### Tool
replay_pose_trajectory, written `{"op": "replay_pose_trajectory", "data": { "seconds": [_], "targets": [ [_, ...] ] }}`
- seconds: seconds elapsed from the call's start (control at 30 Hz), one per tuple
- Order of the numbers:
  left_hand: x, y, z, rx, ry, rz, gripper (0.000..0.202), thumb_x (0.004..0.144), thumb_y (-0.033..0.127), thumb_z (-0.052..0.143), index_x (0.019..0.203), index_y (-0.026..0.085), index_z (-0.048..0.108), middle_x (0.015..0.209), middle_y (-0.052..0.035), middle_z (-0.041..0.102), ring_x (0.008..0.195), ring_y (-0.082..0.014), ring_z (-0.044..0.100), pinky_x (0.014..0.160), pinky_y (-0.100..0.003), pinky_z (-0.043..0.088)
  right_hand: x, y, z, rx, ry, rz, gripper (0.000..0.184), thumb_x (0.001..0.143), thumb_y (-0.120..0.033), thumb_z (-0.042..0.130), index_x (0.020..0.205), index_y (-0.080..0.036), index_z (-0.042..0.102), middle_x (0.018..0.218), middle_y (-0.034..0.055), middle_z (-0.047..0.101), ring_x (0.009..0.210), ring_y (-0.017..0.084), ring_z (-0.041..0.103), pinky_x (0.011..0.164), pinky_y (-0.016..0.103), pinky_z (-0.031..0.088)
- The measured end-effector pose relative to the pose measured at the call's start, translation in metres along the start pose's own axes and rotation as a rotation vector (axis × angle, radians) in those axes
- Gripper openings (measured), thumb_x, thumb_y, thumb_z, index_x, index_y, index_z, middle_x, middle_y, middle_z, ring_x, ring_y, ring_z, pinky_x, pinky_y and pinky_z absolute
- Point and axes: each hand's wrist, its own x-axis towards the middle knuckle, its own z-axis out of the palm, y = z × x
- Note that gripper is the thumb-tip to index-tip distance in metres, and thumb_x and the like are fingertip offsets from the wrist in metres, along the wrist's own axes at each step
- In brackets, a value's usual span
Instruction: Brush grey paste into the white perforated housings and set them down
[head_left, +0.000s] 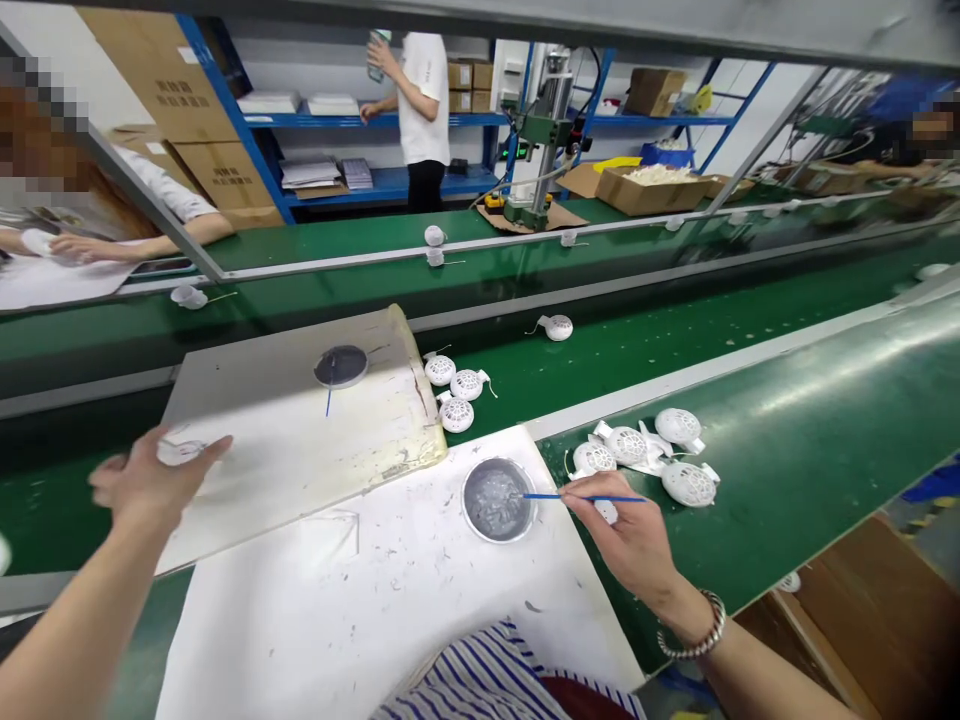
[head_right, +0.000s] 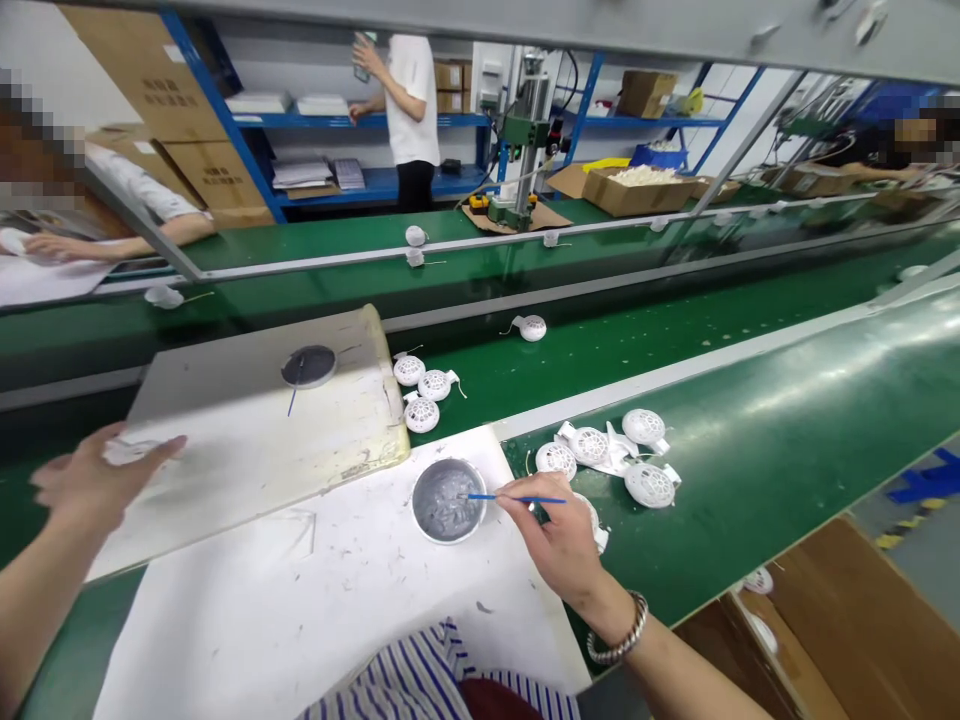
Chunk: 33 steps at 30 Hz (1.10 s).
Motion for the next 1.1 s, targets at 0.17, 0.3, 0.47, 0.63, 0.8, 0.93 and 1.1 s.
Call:
{"op": "replay_pose_trajectory", "data": {
  "seconds": [0.17, 0.3, 0.47, 0.63, 0.8, 0.93, 1.1],
  "targets": [
    [-0.023, 0.05, 0.053, 0.399, -0.149, 0.455, 0.04, 0.081, 0.043, 0.052, 0.114, 0.021, 0.051, 0.114, -0.008, 0.049, 0.116, -0.0309, 0.037, 0.091, -0.042, 0.038, 0.002, 0.012, 0.021, -0.076, -0.124, -0.075, 0.005, 0.084, -0.018, 0.057, 0.084, -0.021, 0.061, 0.078, -0.0002, 0.068, 0.071, 0.015, 0.06, 0.071, 0.034, 0.04],
    [-0.081, 0.107, 0.138, 0.416, -0.484, 0.813, 0.041, 0.074, 0.041, 0.06, 0.114, 0.035, 0.055, 0.116, -0.0037, 0.048, 0.113, -0.0253, 0.039, 0.093, -0.038, 0.034, 0.008, 0.014, 0.036, -0.13, -0.208, -0.105, 0.007, 0.085, -0.019, 0.055, 0.082, -0.02, 0.061, 0.076, -0.0001, 0.067, 0.069, 0.015, 0.056, 0.07, 0.034, 0.035],
    [-0.107, 0.143, 0.199, 0.44, -0.634, 0.84, 0.039, 0.071, 0.025, 0.066, 0.108, 0.018, 0.057, 0.124, -0.0098, 0.043, 0.12, -0.0327, 0.029, 0.098, -0.056, 0.021, 0.012, 0.018, 0.047, -0.118, -0.235, -0.023, 0.01, 0.085, -0.023, 0.055, 0.077, -0.02, 0.061, 0.072, -0.0003, 0.066, 0.068, 0.014, 0.056, 0.073, 0.033, 0.035],
    [-0.101, 0.141, 0.198, 0.243, -0.713, 0.751, 0.041, 0.068, 0.017, 0.067, 0.107, 0.015, 0.055, 0.124, -0.0114, 0.042, 0.121, -0.0338, 0.029, 0.099, -0.057, 0.023, 0.012, 0.025, 0.043, 0.021, -0.199, 0.243, 0.012, 0.082, -0.027, 0.059, 0.074, -0.02, 0.063, 0.073, 0.0008, 0.065, 0.071, 0.015, 0.058, 0.072, 0.031, 0.04],
    [-0.091, 0.124, 0.149, -0.183, -0.74, 0.553, 0.068, 0.064, 0.024, 0.067, 0.125, 0.02, 0.038, 0.127, -0.0138, 0.04, 0.118, -0.0313, 0.039, 0.098, -0.047, 0.033, 0.012, 0.034, 0.033, 0.259, -0.018, 0.437, 0.016, 0.078, -0.033, 0.061, 0.072, -0.018, 0.06, 0.07, 0.0018, 0.06, 0.067, 0.014, 0.057, 0.063, 0.026, 0.044],
    [-0.102, 0.101, 0.099, -0.531, -0.887, 0.365, 0.047, 0.083, 0.035, 0.043, 0.124, 0.016, 0.036, 0.119, -0.0153, 0.05, 0.107, -0.0262, 0.053, 0.088, -0.041, 0.046, 0.012, 0.038, 0.026, 0.305, 0.001, 0.466, 0.017, 0.078, -0.035, 0.061, 0.075, -0.018, 0.06, 0.072, 0.0017, 0.059, 0.067, 0.013, 0.055, 0.063, 0.025, 0.044],
    [-0.141, 0.068, 0.063, -1.173, -1.048, -0.208, 0.052, 0.07, 0.019, 0.067, 0.116, 0.025, 0.044, 0.121, -0.0076, 0.048, 0.103, -0.0248, 0.054, 0.086, -0.04, 0.047, 0.008, 0.033, 0.022, 0.134, -0.103, 0.428, 0.015, 0.079, -0.034, 0.06, 0.075, -0.019, 0.063, 0.075, 0.0025, 0.061, 0.072, 0.015, 0.055, 0.068, 0.028, 0.043]
  ]
}}
